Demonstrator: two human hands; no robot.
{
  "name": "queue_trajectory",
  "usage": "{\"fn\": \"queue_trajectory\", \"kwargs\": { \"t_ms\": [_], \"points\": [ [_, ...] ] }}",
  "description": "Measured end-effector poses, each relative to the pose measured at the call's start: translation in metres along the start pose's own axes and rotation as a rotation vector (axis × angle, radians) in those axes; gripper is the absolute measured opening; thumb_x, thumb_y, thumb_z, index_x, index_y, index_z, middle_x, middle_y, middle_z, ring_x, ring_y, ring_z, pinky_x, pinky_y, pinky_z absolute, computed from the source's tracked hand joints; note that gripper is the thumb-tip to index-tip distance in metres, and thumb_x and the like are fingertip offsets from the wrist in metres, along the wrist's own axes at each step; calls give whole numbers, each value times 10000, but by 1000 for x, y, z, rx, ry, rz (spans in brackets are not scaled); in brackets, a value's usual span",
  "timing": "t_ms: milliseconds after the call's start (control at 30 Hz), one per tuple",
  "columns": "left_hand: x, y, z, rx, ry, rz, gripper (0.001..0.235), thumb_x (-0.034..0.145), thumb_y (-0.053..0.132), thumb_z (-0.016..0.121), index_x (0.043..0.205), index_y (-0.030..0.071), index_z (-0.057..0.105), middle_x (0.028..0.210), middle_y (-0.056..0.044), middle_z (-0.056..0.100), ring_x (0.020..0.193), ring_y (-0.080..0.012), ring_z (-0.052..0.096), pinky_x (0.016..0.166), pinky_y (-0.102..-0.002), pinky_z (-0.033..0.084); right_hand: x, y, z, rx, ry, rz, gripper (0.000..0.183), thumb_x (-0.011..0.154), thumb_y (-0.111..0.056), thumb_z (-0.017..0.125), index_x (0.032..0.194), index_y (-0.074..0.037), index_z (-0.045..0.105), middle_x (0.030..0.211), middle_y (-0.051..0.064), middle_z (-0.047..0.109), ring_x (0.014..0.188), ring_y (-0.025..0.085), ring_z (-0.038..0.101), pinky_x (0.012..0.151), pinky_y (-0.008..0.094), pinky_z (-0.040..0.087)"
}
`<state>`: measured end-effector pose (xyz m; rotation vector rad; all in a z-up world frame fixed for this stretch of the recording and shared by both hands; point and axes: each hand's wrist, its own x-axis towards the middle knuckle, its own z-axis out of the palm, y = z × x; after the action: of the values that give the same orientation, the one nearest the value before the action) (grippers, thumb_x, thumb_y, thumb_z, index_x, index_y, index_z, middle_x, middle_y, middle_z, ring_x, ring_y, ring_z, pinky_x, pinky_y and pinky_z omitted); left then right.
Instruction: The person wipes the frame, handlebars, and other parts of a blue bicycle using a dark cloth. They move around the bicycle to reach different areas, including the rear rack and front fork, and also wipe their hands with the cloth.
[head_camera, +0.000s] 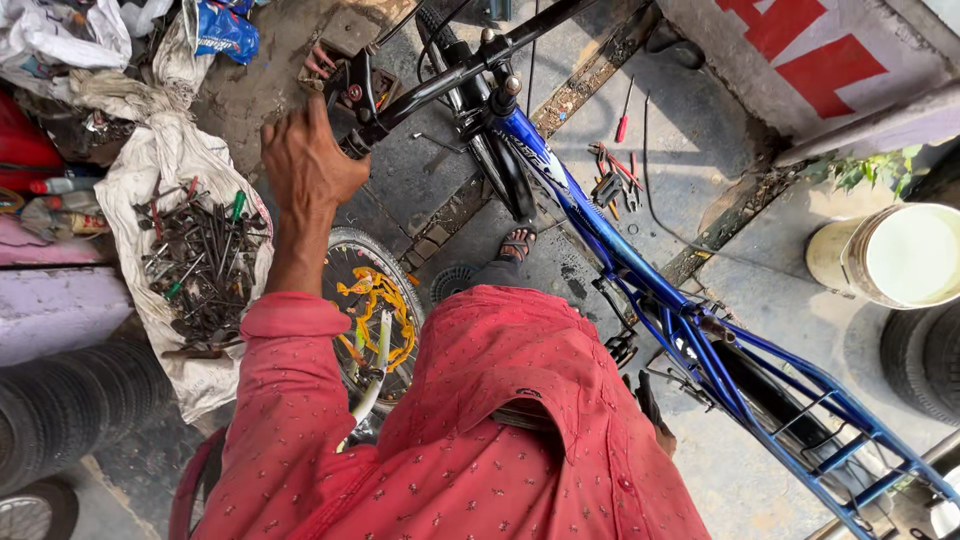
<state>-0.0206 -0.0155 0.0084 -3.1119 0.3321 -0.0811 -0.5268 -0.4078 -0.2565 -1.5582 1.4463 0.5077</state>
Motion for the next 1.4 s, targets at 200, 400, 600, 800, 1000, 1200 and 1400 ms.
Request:
{"fn": "queue_trajectory", "kwargs": {
  "t_ms": [200,400,600,800,1000,1200,1400],
  "points": [
    [-14,-6,19,33,181,84,1137,691,470,937,1539,2,342,1502,-288,439,1346,-434,442,1075,-619,318,6,-16,-8,-73,-56,-49,377,927,-334,722,1098,-3,776,795,134,705,679,164,561,612,369,447],
    [-62,-26,29,-71,190,-44,1148,779,450,923,1617,66,238,1645,-297,256,1506,-455,261,1185,-632,259,3,-13,-9,-120,-112,-122,373,924,-335,716,1103,-15,784,787,121,702,679,151,551,607,361,442],
    [-92,-39,34,-373,252,-82,1082,843,271,914,1655,58,231,1648,-290,312,1534,-469,305,1255,-578,279,3,-47,-5,-102,-216,-398,348,928,-319,720,1086,-15,783,892,133,688,737,137,553,644,327,452],
    [-73,-45,18,-474,334,-43,805,877,182,903,1490,39,400,1534,-232,457,1458,-441,438,1226,-523,375,-26,-162,5,809,-749,-866,145,959,-172,702,916,-38,740,1558,137,536,1265,231,613,1062,397,485],
    [-27,-45,-4,-307,241,111,509,820,235,903,1194,29,627,1178,-184,664,1111,-397,619,967,-506,479,-43,-305,25,1472,-894,-687,277,1137,-201,609,1320,3,573,1287,187,617,1190,308,628,1076,503,488],
    [10,-58,4,-223,256,267,324,785,226,869,1016,80,696,896,-125,731,751,-304,711,690,-412,551,-40,-444,46,1089,-647,-818,564,970,93,572,1506,-63,484,1351,92,636,1202,216,612,1078,378,462],
    [25,-73,9,-310,252,386,321,705,246,868,924,86,697,777,-93,705,647,-294,684,633,-397,548,-44,-530,63,1118,-729,-876,704,764,168,464,1436,-41,465,1259,115,673,1159,268,679,1064,420,541]
  ]
}}
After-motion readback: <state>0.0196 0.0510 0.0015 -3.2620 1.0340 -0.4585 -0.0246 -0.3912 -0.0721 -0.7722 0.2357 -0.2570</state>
